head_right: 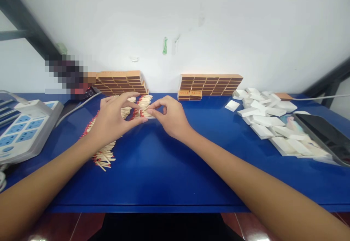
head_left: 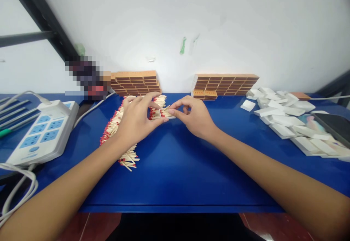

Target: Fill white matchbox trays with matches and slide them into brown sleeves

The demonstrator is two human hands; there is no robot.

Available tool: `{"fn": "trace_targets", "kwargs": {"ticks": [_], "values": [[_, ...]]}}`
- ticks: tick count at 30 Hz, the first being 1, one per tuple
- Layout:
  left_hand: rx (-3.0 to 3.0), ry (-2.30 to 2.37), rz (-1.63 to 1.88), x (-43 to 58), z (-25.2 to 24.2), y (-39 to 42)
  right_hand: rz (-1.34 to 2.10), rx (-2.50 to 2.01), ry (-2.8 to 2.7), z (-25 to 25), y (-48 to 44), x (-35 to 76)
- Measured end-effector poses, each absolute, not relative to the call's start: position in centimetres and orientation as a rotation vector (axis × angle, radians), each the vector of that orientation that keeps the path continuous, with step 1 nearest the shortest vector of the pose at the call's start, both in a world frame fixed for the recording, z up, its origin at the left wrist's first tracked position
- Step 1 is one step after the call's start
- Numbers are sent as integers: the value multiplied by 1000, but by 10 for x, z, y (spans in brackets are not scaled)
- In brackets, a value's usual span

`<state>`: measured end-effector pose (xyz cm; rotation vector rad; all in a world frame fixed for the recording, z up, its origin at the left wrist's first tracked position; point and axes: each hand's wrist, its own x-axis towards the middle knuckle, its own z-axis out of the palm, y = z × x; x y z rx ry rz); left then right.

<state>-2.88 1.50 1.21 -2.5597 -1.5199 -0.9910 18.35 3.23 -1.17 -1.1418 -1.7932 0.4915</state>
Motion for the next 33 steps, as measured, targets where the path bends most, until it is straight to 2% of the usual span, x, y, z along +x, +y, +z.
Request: {"fn": "trace_targets", "kwargs": {"ticks": [14, 33], "values": [[-2576, -1537, -990, -32, 16, 17, 333, -1049, -1972, -12, 36, 188], [-2490, -1605, -1039, -39, 24, 21, 372, -1042, -1885, -13, 29, 181]]}}
